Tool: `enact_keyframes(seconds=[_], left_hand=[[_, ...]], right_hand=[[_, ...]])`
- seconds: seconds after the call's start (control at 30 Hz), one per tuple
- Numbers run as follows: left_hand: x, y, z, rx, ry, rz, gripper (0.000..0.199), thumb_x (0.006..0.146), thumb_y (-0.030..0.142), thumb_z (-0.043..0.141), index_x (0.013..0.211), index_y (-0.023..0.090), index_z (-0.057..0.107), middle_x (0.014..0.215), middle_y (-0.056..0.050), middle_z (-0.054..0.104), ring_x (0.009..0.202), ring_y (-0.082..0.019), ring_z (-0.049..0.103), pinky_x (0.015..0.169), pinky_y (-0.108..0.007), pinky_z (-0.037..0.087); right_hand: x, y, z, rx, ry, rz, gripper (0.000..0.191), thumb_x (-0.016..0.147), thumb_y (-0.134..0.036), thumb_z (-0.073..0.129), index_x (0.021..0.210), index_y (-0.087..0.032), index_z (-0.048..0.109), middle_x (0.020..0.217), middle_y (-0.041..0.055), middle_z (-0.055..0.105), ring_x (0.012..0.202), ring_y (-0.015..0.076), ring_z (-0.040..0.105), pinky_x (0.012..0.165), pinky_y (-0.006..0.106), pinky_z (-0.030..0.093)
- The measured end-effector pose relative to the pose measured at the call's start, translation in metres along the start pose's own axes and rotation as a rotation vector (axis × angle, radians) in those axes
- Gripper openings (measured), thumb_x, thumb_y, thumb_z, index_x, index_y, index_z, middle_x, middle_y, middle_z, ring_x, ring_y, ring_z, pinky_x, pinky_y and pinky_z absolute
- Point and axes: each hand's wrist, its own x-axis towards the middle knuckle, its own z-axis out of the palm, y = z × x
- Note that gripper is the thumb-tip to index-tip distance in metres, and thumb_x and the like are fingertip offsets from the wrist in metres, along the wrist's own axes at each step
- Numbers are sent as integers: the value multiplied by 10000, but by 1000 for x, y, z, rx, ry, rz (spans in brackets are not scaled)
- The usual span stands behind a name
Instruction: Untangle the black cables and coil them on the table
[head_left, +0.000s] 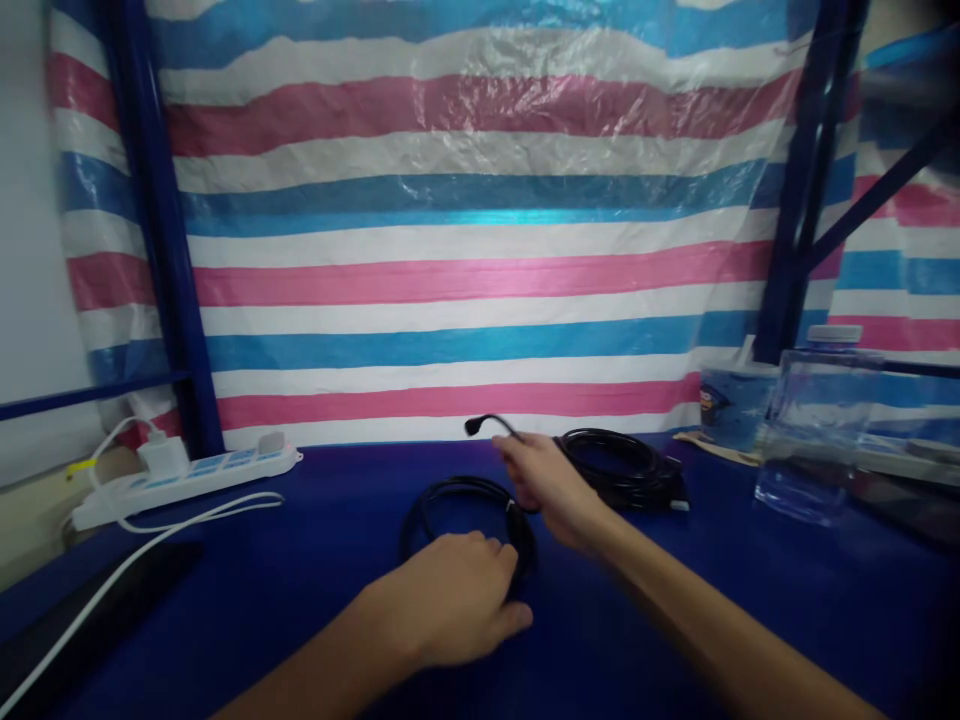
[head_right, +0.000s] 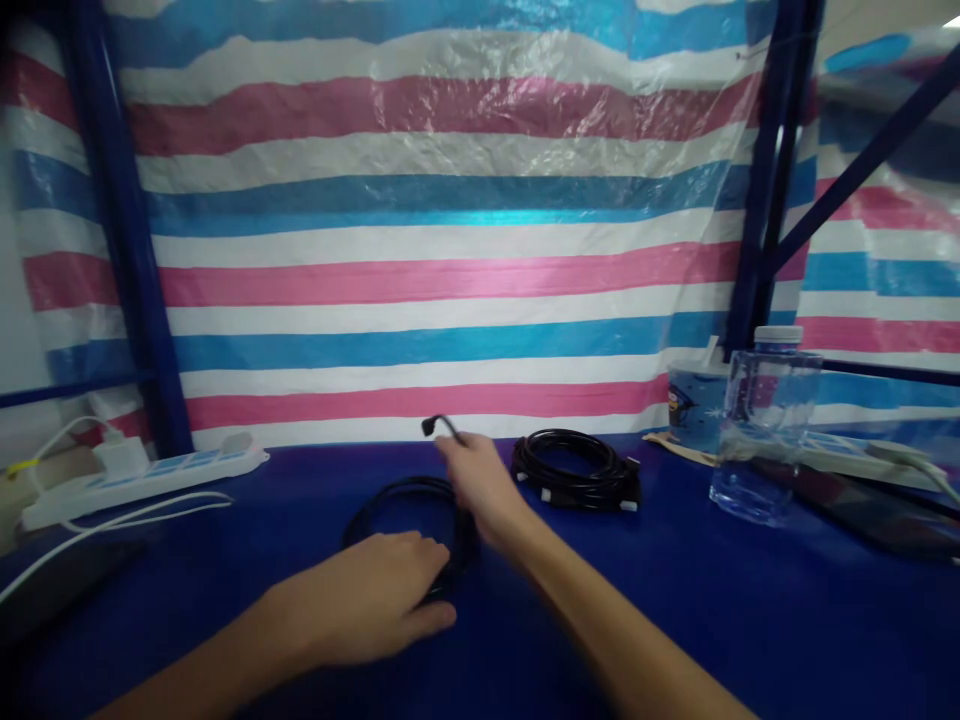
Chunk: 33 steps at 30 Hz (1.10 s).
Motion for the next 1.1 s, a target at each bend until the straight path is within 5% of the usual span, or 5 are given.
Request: enact_keyframes(seconds=[0.2, 0.37, 0.57, 0.8, 1.1], left_hand=[[6, 7, 12, 82, 126, 72, 330, 861, 308, 449, 1061, 103, 613, 1010, -165, 649, 933, -303, 604, 799, -416, 461], [1, -3, -11, 263, 187, 277, 358, 710, 407, 662, 930, 128, 621, 1010, -128, 621, 982, -281, 551, 891, -393, 413], [-3, -10, -19, 230, 236, 140, 485, 655, 362, 664, 1080, 162, 541, 1150, -119, 553, 1038, -294, 500, 869, -415, 380], [2, -20, -12, -170, -118, -39, 311, 680, 292, 553, 966, 180, 607, 846, -63, 650, 671, -196, 579, 564, -277, 399], [-5, -22, -29, -124, 105, 54, 149, 704, 211, 490, 737, 183, 633, 742, -52, 660, 612, -175, 556, 524, -254, 357]], right_hand=[[-8, 13, 15, -365, -465, -303, 136, 820, -277, 539, 893, -175, 591, 834, 21, 591, 776, 126, 522, 711, 252, 400], [3, 2, -15, -445, -626, -226, 508, 922, -515, 297, 776, -156, 625, 802, 41, 633, 780, 158, 558, 784, 306, 417], [7, 6, -26, -319, -703, -44, 754, 833, -717, 160, 769, -155, 659, 774, 67, 647, 779, 174, 598, 793, 315, 442], [-1, -3, -27, -559, -610, -63, 739, 782, -747, 295, 1150, -180, 593, 939, 95, 657, 856, 200, 600, 783, 305, 439], [-16, -8, -14, -591, -768, -167, 820, 821, -644, 410, 1467, -207, 157, 1162, 139, 571, 990, 221, 557, 839, 335, 413]])
